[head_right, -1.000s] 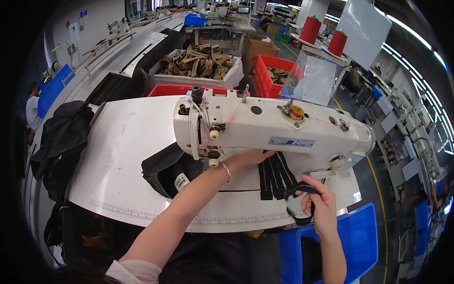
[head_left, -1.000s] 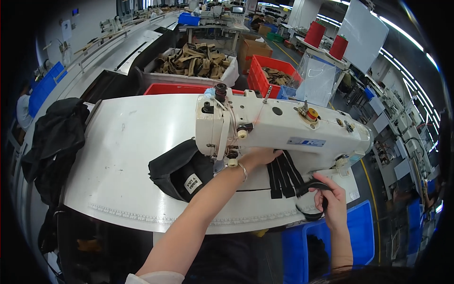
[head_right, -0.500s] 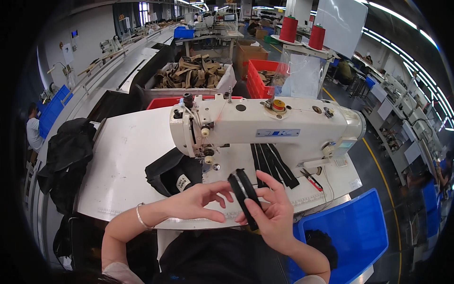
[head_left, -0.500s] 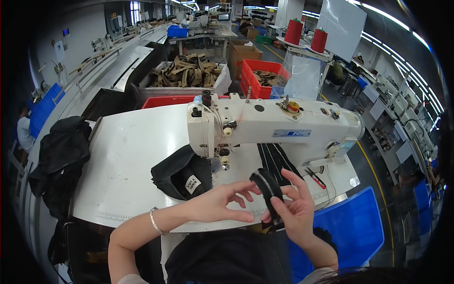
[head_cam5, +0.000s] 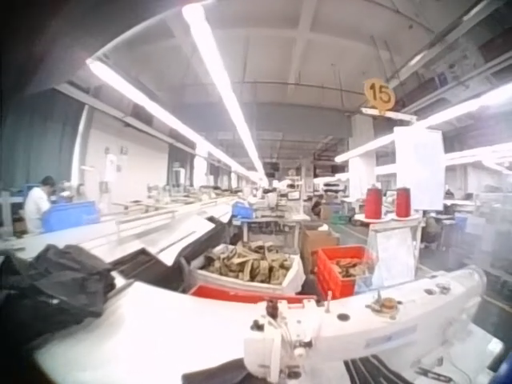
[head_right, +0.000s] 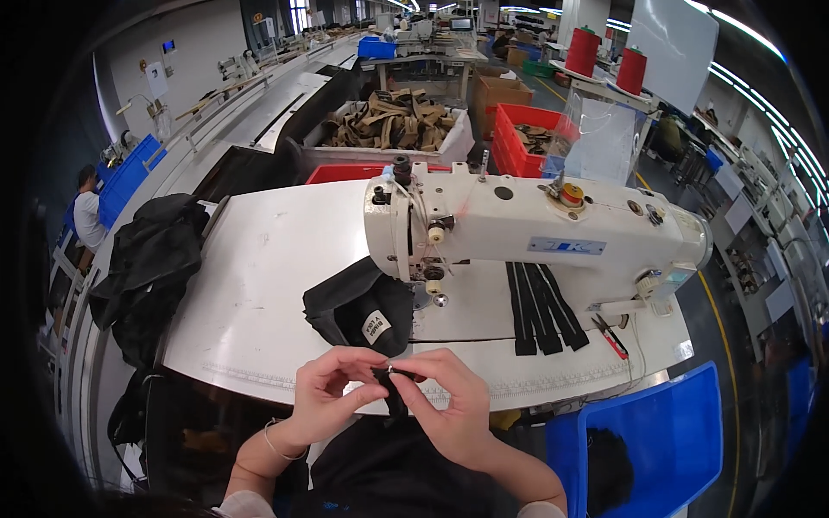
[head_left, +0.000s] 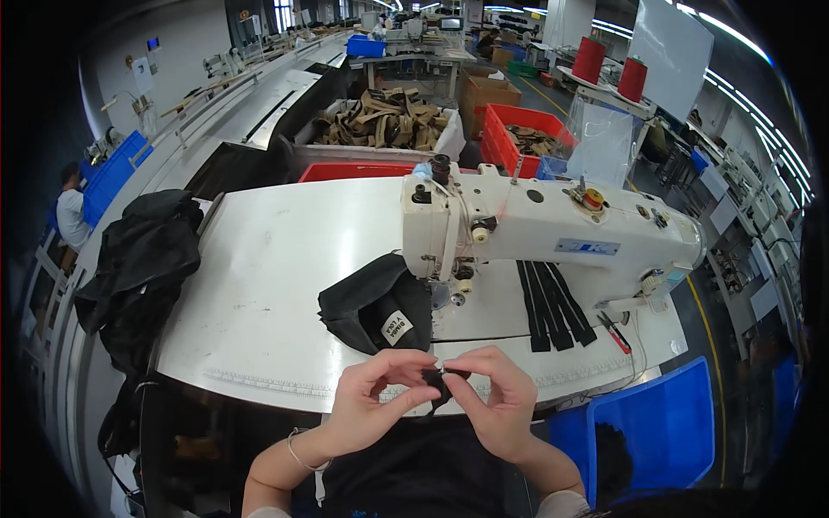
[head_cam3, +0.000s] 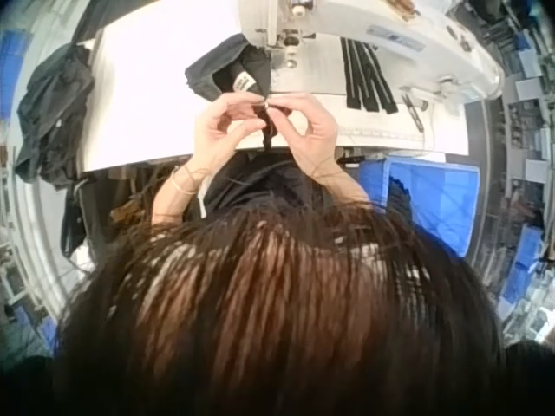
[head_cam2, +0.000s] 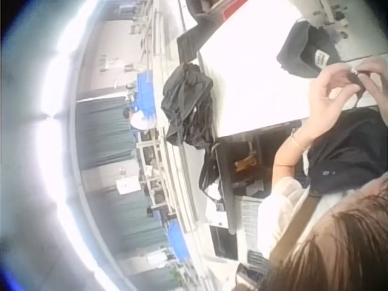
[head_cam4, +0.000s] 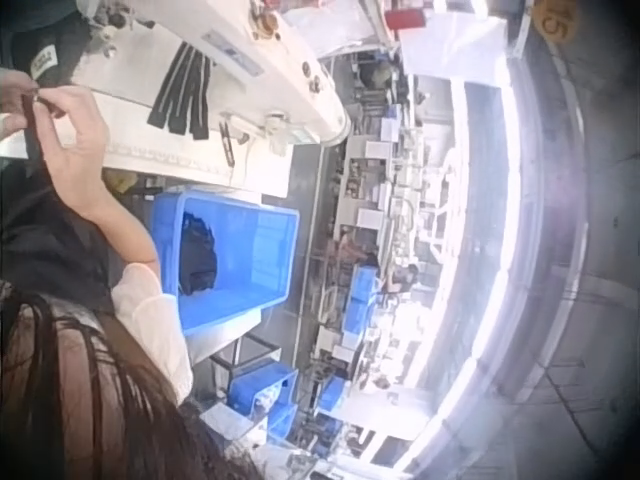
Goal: Operating an industrial sewing machine to stitch together black leather or fabric panels for a bag.
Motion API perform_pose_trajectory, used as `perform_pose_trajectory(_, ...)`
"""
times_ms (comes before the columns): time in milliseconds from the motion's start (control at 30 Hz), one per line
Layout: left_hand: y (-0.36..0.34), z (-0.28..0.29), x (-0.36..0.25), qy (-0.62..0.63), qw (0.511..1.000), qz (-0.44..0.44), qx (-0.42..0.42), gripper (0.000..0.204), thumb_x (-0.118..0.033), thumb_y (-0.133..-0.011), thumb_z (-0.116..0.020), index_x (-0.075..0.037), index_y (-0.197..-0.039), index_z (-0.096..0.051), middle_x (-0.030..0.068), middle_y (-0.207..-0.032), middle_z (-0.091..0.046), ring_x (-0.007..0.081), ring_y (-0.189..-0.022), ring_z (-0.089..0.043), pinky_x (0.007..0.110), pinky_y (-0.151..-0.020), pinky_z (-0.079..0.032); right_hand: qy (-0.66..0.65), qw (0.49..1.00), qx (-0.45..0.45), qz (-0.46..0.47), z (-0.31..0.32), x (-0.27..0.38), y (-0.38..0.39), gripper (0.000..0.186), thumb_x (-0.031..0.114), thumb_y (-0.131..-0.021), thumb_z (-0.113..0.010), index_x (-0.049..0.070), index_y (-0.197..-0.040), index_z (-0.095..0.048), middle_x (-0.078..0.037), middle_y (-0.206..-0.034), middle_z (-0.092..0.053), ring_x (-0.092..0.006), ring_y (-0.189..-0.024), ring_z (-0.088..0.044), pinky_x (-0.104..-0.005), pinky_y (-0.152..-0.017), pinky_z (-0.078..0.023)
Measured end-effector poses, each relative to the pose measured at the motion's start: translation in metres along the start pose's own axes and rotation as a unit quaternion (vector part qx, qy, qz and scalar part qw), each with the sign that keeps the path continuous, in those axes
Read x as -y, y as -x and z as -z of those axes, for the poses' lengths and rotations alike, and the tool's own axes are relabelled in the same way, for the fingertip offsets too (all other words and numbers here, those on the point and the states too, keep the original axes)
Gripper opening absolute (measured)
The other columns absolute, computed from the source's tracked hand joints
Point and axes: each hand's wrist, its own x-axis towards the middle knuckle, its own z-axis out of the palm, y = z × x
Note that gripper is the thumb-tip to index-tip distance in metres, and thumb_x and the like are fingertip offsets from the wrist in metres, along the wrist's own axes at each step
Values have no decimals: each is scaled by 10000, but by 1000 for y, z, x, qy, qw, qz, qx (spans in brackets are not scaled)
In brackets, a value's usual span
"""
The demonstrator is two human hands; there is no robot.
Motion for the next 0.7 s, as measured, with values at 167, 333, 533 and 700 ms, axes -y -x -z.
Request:
perform_pose_trajectory(167, 9, -4, 12, -184, 972, -141, -26, 179, 48, -788, -661, 23, -963, -631, 126, -887, -644, 198, -782, -656, 275, -687, -521, 56, 997, 14, 47, 2, -11, 22, 292, -130, -712, -685, 9, -967, -653, -108, -951, -599, -165, -818, -589, -239, -646, -479)
perform_pose_trajectory(333, 46, -9, 33, 100, 982, -14, -162, 37, -33, -921, -513, -14, -945, -492, 93, -847, -537, 163, -747, -534, 276, -694, -469, -319, 932, -144, -91, -9, -16, 50, 109, -36, -848, -579, 28, -934, -559, -115, -1132, -511, -253, -930, -577, -444, -935, -422)
perform_pose_trajectory(533, 78, 70, 17, 174, 901, -1, -397, 142, -157, -971, -480, -56, -880, -442, -1, -770, -409, 83, -674, -384, 211, -618, -357, -424, 783, -449, -75, 105, -26, 84, 111, 94, -993, -399, 2, -934, -420, 6, -715, -338, -52, -570, -288, -184, -491, -341)
perform_pose_trajectory(700, 105, 103, -7, 142, 920, -43, -364, 129, -136, -957, -504, -46, -874, -463, 2, -739, -422, 88, -644, -379, 202, -604, -345, -179, 851, -479, -117, 125, -12, 94, 191, 152, -988, -433, 31, -840, -419, 6, -666, -303, -56, -509, -224, -206, -427, -222)
